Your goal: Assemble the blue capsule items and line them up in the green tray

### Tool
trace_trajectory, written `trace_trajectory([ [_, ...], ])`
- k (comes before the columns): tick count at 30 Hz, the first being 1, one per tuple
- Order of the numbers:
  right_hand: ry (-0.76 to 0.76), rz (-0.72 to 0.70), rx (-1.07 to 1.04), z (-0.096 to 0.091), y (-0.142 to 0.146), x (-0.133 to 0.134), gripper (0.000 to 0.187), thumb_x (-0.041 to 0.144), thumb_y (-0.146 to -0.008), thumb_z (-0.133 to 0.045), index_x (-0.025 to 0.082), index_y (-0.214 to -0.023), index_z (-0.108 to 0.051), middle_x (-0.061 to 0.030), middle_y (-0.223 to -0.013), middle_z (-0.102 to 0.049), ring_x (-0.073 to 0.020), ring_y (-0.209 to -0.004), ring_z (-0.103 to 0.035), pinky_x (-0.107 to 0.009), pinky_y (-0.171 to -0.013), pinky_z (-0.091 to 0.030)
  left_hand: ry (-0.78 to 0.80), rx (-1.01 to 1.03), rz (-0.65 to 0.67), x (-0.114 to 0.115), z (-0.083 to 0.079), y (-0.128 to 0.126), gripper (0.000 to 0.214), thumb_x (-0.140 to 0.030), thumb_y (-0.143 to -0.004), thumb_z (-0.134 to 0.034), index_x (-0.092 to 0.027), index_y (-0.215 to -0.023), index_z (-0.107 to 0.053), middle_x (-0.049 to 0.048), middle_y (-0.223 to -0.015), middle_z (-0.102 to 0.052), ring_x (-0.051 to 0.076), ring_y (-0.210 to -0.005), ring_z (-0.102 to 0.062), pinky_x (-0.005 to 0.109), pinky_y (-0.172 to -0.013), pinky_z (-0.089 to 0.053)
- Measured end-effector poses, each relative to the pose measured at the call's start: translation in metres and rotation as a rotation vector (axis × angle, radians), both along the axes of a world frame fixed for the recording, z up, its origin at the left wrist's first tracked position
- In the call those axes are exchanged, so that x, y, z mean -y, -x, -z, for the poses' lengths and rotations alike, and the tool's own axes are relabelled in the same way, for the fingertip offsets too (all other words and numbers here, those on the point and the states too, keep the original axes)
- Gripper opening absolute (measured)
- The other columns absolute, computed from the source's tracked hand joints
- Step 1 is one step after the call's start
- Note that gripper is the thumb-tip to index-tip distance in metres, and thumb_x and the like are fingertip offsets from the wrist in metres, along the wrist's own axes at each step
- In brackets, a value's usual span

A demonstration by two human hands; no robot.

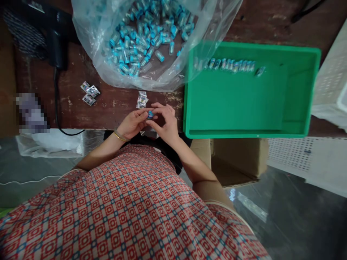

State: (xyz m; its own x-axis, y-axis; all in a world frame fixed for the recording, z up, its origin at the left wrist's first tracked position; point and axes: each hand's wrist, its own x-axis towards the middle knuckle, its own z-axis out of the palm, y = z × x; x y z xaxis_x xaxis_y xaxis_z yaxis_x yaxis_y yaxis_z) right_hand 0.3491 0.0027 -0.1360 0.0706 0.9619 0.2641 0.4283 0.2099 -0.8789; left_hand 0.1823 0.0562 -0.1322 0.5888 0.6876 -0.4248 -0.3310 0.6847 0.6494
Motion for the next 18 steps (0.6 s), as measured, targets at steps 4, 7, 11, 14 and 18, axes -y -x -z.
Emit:
trace_trajectory([
  [4,0.058,-0.04,-0.051,-0.005,-0.006,-0.003,0.026,0.043,-0.093,-0.077,0.031,-0.116,-0.074,-0.0035,-0.144,-0.071,-0.0282,-0.139,-0.064,-0.058,-0.127,-0.04,-0.075,-0.063,-0.063,0.001,0.006,0.001,0.048,-0.046,-0.067,-0.099,-0.019,-0.104,-0.083,0.0047,-0.101,-0.083,0.013,-0.085,-0.074,0.026,-0.081,-0.056],
  [7,0.056,-0.042,-0.109,-0.01,-0.012,-0.006,0.04,0.044,-0.097,-0.072,0.034,-0.135,-0.069,-0.0027,-0.15,-0.068,-0.0263,-0.146,-0.059,-0.054,-0.128,-0.042,-0.044,-0.016,-0.042,0.0,0.009,0.002,0.047,-0.047,-0.072,-0.097,-0.021,-0.108,-0.083,0.0028,-0.098,-0.081,0.01,-0.076,-0.07,0.024,-0.075,-0.054],
  [11,0.088,-0.083,-0.068,-0.007,-0.013,-0.006,0.04,0.041,-0.094,-0.076,0.032,-0.132,-0.07,-0.0039,-0.144,-0.071,-0.0272,-0.145,-0.06,-0.054,-0.128,-0.042,0.0,0.058,-0.013,-0.003,0.006,0.002,0.051,-0.055,-0.075,-0.094,-0.021,-0.111,-0.082,0.0041,-0.097,-0.081,0.011,-0.078,-0.071,0.023,-0.074,-0.054],
  [14,0.115,-0.074,-0.087,-0.001,-0.01,-0.006,0.03,0.037,-0.093,-0.077,0.03,-0.122,-0.072,-0.0053,-0.137,-0.074,-0.0267,-0.138,-0.065,-0.054,-0.124,-0.045,0.017,0.018,0.014,-0.003,0.002,0.0,0.05,-0.058,-0.076,-0.092,-0.019,-0.106,-0.081,0.0066,-0.099,-0.082,0.013,-0.081,-0.072,0.023,-0.074,-0.054],
  [18,0.137,-0.047,-0.084,0.002,-0.01,-0.009,0.014,0.033,-0.094,-0.074,0.028,-0.108,-0.073,-0.004,-0.125,-0.077,-0.0249,-0.125,-0.071,-0.052,-0.118,-0.05,0.046,-0.026,0.045,-0.003,0.001,0.0,0.042,-0.054,-0.083,-0.088,-0.017,-0.101,-0.079,0.0066,-0.096,-0.08,0.013,-0.081,-0.071,0.026,-0.078,-0.055],
])
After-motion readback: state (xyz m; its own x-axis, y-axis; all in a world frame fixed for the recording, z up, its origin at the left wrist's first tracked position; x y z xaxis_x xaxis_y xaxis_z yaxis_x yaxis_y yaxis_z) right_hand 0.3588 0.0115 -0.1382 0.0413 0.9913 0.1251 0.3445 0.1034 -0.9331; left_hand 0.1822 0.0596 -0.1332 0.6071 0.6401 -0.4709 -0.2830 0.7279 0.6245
